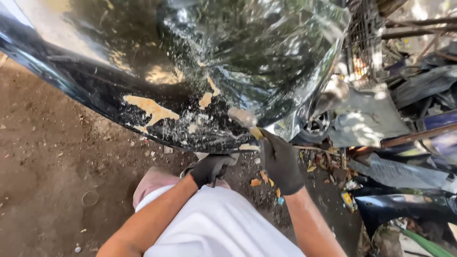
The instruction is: The person uses a hammer and a chisel to chip away at the paint and surface of a large, black, curved car part. They repeatedly strike the chisel against the surface to remove material, working on different sections of the part.
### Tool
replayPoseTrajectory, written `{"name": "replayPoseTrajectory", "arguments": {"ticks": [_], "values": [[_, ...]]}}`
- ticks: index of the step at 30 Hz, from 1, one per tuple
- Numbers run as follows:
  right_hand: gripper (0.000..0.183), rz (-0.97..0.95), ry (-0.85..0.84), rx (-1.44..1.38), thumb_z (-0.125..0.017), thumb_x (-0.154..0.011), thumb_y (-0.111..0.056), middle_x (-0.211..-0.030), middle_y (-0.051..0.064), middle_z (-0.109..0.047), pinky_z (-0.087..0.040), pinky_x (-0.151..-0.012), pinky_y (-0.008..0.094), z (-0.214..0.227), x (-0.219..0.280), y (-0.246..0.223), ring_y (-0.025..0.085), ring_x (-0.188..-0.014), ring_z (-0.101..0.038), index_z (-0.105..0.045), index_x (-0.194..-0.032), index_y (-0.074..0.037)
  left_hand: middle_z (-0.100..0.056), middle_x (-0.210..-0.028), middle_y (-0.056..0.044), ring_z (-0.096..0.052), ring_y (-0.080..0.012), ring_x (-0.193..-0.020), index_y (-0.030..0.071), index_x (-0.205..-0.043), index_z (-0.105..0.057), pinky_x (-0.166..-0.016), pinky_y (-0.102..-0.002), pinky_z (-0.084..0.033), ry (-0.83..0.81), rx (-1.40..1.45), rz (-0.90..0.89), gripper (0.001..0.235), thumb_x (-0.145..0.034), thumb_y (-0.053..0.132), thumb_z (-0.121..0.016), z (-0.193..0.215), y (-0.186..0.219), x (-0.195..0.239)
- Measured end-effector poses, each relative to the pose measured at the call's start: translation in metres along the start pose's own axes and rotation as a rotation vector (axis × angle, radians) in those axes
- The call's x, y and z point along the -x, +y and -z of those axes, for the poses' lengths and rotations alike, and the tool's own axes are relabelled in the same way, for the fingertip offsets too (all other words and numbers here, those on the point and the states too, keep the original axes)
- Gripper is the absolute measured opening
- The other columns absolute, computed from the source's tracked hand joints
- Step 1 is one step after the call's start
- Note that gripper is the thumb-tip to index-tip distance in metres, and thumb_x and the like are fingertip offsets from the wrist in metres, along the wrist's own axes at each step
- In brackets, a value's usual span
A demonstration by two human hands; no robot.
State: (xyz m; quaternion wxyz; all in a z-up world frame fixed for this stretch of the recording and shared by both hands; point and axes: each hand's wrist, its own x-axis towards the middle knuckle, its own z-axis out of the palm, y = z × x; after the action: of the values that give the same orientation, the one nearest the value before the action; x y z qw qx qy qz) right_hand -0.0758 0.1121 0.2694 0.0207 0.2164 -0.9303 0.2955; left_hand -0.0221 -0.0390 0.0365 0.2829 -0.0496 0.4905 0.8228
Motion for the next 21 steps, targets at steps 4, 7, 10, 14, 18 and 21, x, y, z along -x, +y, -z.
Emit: {"name": "replayPoseTrajectory", "arguments": {"ticks": [4, 7, 10, 14, 18, 21], "values": [[0.033, 0.088, 0.035, -0.019, -0.054, -0.104, -0.017, -0.082, 0.014, -0.073, -0.054, -0.048, 0.031, -0.003, -0.016, -0.004, 0.014, -0.058, -0.068, -0.069, -0.127, 0.002, -0.059, -0.076, 0.006, -0.05, -0.0066, -0.054, 0.013, -0.104, -0.069, -0.049, -0.026, -0.042, -0.134, -0.24, -0.415, 0.016, -0.092, 0.023, -0.062, 0.014, -0.026, -0.019], [0.032, -0.258, -0.247, 0.157, -0.054, -0.106, -0.021, -0.07, 0.014, -0.072, -0.049, -0.045, 0.038, -0.01, -0.022, 0.009, 0.022, -0.049, -0.06, -0.071, -0.127, -0.005, -0.051, -0.061, 0.001, -0.047, -0.01, -0.049, 0.009, -0.094, -0.07, -0.047, -0.029, -0.039, -0.079, 0.269, -0.004, 0.014, -0.096, 0.022, -0.065, 0.013, -0.024, -0.017], [0.028, 0.154, 0.028, 0.119, -0.058, -0.107, -0.018, -0.089, 0.017, -0.074, -0.058, -0.062, 0.033, -0.003, -0.008, 0.003, 0.018, -0.072, -0.071, -0.07, -0.125, -0.001, -0.054, -0.059, -0.004, -0.051, -0.013, -0.047, 0.001, -0.087, -0.068, -0.046, -0.032, -0.04, 0.027, -0.015, 0.071, 0.018, -0.094, 0.018, -0.068, 0.006, -0.018, -0.004], [0.032, -0.039, -0.085, 0.054, -0.055, -0.102, -0.018, -0.071, 0.014, -0.07, -0.053, -0.051, 0.038, -0.006, -0.015, -0.002, 0.02, -0.054, -0.066, -0.071, -0.124, -0.001, -0.052, -0.055, -0.001, -0.048, -0.0113, -0.045, 0.006, -0.087, -0.07, -0.044, -0.03, -0.037, -0.011, 0.047, 0.004, 0.015, -0.092, 0.02, -0.067, 0.008, -0.008, -0.008], [0.028, 0.206, 0.067, 0.08, -0.056, -0.108, -0.018, -0.093, 0.018, -0.072, -0.058, -0.063, 0.035, -0.008, -0.015, 0.016, 0.022, -0.078, -0.072, -0.07, -0.124, 0.0, -0.044, -0.05, -0.003, -0.041, -0.014, -0.038, 0.009, -0.087, -0.069, -0.039, -0.032, -0.031, 0.078, 0.224, 0.107, 0.006, -0.086, 0.015, -0.07, 0.007, -0.006, -0.011], [0.033, -0.125, -0.037, 0.0, -0.05, -0.103, -0.019, -0.067, 0.011, -0.07, -0.049, -0.04, 0.037, 0.001, -0.014, -0.005, 0.021, -0.047, -0.065, -0.07, -0.124, -0.003, -0.049, -0.054, -0.003, -0.047, -0.0141, -0.042, 0.004, -0.083, -0.065, -0.042, -0.032, -0.036, 0.004, 0.142, 0.027, 0.018, -0.091, 0.019, -0.068, 0.009, -0.008, -0.013]]}}
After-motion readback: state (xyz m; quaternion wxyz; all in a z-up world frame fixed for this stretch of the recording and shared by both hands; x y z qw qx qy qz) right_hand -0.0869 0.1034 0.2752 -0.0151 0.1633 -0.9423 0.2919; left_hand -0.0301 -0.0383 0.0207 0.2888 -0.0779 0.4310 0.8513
